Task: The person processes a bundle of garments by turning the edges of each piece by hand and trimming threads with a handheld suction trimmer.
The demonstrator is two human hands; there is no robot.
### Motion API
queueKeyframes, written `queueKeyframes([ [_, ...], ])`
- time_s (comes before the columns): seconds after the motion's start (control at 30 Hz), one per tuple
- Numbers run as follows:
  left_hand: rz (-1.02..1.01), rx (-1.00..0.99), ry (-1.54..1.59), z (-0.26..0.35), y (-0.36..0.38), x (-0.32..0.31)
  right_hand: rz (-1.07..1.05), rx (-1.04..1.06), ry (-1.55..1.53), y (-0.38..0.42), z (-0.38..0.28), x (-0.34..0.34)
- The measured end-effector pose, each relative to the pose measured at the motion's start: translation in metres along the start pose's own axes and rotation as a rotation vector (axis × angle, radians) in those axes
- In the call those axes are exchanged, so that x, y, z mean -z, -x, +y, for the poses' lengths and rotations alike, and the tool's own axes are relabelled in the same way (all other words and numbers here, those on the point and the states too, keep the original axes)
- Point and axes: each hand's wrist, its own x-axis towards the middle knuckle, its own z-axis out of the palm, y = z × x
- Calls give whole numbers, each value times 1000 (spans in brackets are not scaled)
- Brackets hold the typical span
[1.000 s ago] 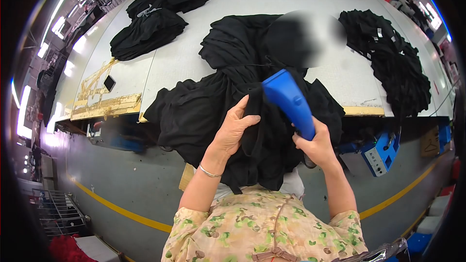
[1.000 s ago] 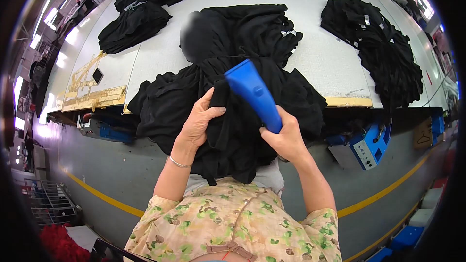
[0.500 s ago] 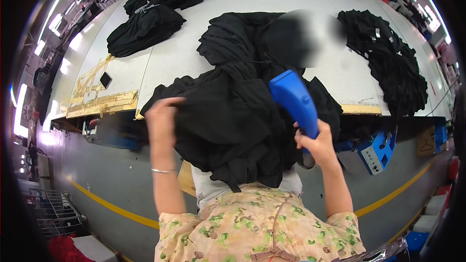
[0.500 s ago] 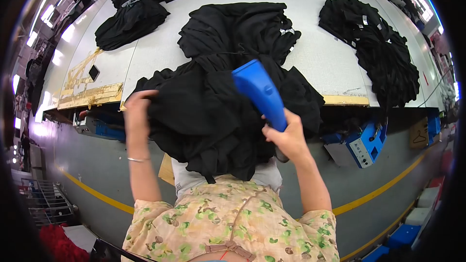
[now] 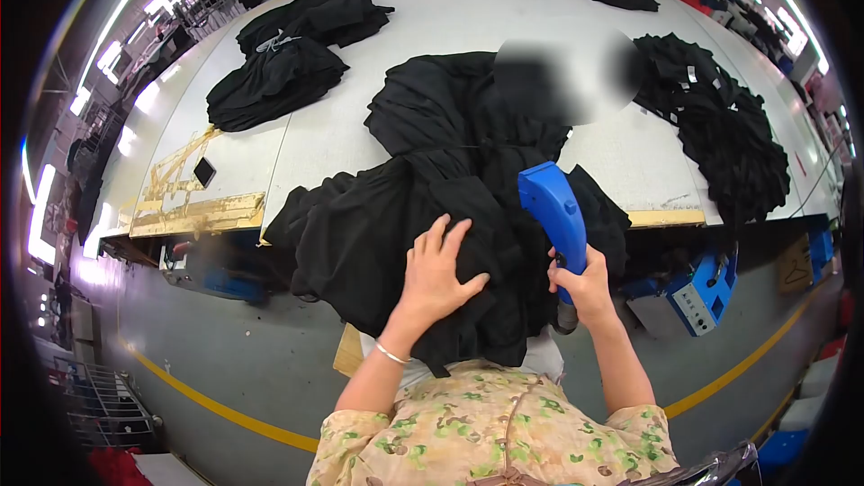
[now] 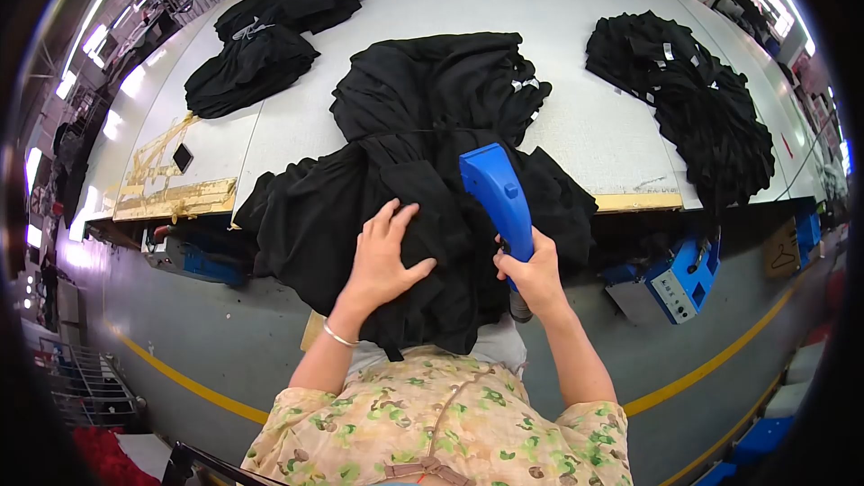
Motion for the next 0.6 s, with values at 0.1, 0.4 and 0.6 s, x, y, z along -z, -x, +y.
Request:
queueKeyframes([
  [0.1, 74, 40, 86, -7, 7, -18, -26, 2, 27, 3, 4, -1],
  [0.4, 10, 159, 397, -27, 26, 3, -46, 5, 58, 7, 7, -11],
  [0.6, 14, 55, 628, -56, 39, 47, -54, 2, 93, 13, 4, -15],
])
